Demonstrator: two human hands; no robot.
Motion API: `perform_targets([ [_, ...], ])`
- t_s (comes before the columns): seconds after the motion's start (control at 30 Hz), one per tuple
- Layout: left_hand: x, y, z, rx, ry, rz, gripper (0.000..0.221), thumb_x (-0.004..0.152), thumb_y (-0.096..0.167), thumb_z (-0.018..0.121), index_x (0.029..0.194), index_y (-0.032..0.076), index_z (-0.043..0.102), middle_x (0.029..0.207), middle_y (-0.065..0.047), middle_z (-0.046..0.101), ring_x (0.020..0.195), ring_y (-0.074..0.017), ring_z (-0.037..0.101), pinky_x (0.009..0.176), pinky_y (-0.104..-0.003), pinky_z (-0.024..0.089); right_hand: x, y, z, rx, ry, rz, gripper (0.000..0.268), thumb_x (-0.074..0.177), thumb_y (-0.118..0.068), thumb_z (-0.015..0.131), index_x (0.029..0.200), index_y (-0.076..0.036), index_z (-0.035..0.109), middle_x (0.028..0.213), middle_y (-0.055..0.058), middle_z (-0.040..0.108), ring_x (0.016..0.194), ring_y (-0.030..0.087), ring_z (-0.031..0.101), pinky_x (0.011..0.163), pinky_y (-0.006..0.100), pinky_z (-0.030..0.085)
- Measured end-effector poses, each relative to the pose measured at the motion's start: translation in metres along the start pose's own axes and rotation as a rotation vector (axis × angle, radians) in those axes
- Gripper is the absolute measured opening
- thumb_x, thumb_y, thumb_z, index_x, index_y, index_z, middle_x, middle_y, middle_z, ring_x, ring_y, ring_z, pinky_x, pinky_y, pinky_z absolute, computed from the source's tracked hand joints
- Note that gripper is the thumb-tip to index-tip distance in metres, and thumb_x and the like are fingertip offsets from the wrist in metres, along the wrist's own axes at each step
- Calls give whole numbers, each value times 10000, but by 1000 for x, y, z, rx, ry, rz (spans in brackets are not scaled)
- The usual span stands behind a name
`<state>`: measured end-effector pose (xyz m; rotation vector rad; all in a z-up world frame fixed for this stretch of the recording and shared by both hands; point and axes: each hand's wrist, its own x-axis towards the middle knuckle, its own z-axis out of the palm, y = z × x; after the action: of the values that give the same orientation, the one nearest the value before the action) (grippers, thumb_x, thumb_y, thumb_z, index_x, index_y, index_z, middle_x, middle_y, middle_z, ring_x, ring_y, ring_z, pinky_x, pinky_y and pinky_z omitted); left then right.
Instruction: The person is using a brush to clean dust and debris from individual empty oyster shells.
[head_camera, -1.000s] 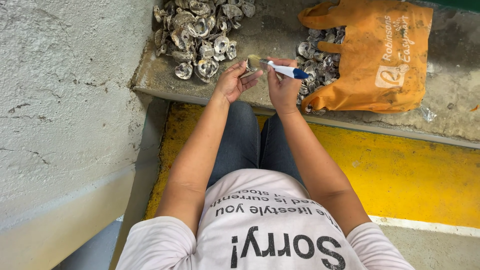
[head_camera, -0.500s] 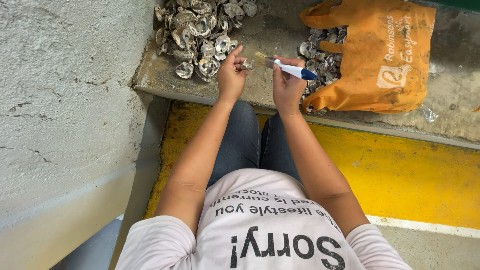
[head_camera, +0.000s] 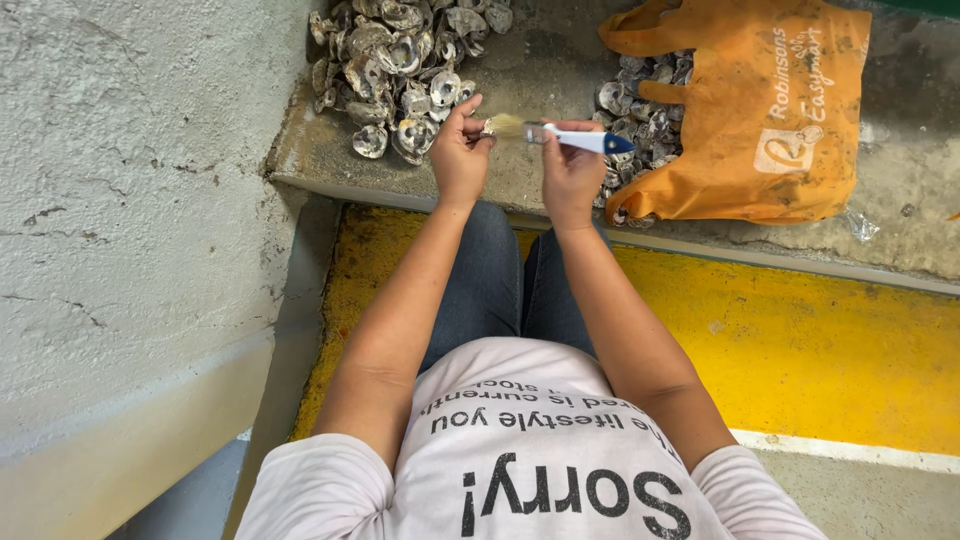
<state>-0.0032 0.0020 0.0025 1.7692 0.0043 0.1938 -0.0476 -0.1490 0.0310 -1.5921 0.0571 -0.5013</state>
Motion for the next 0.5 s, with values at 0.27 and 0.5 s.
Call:
perform_targets([
  [0.27,0,-5,2,7,-27,-26,533,869,-124,722,1333,131,666,1032,-59,749,897,-132,744,806,-250,635,3,-19,4,-91,1,-36,171,1039,-35,686,1113,-27,533,1065,145,744,840,110,665,708,218,539],
  [0.5,12,-31,7,-560,-206,-420,531,882,-135,680,1378,46,626,1102,-111,666,924,-147,690,837,-255,636,3,-28,9,78,-16,-62,180,1044,-3,662,1140,-11,509,1131,173,726,938,123,675,801,233,557],
])
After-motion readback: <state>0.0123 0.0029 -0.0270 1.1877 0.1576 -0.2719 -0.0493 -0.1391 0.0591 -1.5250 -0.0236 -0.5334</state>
